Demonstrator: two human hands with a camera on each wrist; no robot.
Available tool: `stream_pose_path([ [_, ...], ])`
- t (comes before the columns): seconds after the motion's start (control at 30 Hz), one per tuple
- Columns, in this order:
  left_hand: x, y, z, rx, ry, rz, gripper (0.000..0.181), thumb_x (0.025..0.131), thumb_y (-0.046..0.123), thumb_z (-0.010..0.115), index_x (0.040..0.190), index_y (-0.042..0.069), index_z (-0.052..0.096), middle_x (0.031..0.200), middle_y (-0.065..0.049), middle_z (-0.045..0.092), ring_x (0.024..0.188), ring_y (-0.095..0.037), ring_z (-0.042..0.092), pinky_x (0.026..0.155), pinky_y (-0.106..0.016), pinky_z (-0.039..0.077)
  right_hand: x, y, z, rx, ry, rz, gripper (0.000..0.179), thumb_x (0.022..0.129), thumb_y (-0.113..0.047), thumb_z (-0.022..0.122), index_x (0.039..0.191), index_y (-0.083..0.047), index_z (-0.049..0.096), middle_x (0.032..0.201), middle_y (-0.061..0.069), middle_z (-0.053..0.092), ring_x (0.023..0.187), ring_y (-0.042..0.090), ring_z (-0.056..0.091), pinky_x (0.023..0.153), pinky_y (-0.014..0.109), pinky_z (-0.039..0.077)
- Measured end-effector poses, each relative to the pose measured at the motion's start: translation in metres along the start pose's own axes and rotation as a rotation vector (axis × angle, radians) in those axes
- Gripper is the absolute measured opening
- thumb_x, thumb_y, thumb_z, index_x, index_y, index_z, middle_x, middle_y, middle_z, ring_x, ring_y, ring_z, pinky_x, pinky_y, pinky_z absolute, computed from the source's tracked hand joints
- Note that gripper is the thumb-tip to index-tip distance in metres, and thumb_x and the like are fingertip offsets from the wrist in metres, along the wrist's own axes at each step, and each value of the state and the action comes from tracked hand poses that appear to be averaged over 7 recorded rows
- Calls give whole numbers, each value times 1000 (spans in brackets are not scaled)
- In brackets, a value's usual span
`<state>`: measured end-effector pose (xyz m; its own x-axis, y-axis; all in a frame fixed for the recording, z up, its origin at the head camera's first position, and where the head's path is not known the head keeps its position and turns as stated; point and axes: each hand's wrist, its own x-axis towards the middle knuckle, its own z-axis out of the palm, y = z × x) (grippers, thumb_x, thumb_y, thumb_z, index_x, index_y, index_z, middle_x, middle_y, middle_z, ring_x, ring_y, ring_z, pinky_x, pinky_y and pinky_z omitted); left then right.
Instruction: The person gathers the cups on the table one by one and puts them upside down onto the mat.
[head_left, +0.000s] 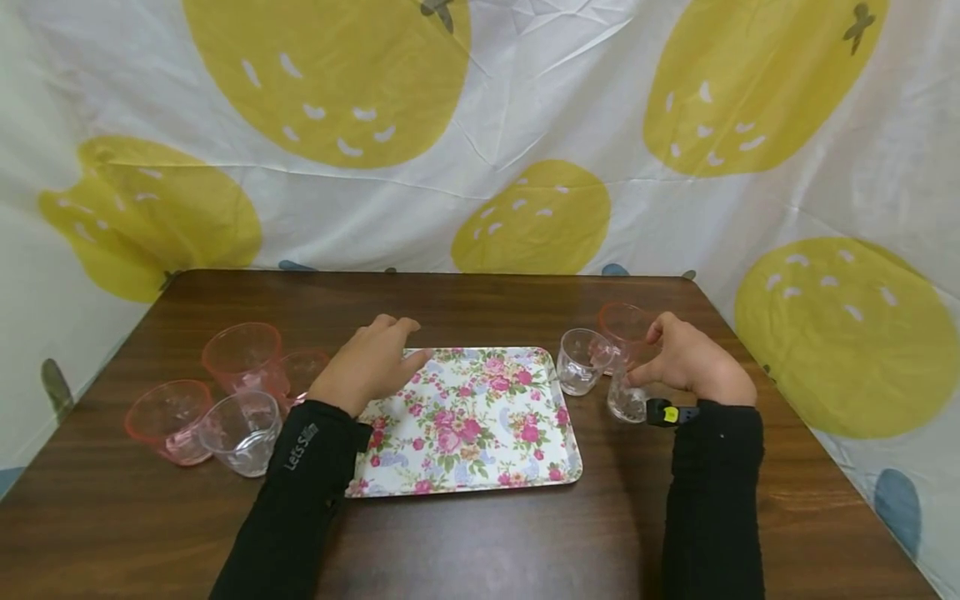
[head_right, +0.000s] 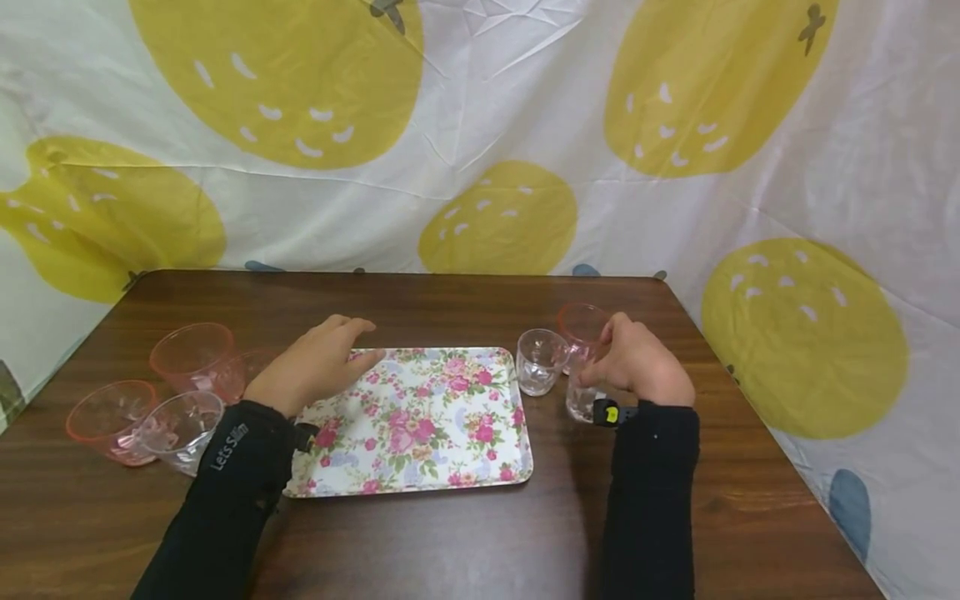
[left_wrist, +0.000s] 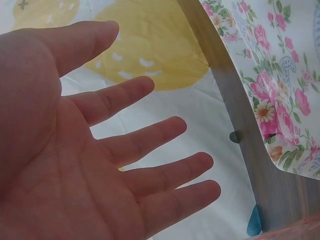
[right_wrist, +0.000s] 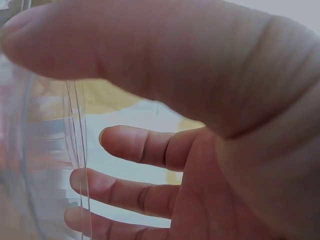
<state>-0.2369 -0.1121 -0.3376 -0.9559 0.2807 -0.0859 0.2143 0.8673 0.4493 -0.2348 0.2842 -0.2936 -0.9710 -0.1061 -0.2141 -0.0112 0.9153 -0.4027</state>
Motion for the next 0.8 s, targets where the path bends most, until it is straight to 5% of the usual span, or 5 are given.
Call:
stream_pose_path([
  [0.8,-1,1,-1,-4,-2,-1,61,106,41,51,155,8,38,156,-23,35,145,-45,36,114,-60,38,-26,-6,-17,17,53,-22,73,84,-32,80,128,6,36,122,28,48,92,33,51,73,37,46],
])
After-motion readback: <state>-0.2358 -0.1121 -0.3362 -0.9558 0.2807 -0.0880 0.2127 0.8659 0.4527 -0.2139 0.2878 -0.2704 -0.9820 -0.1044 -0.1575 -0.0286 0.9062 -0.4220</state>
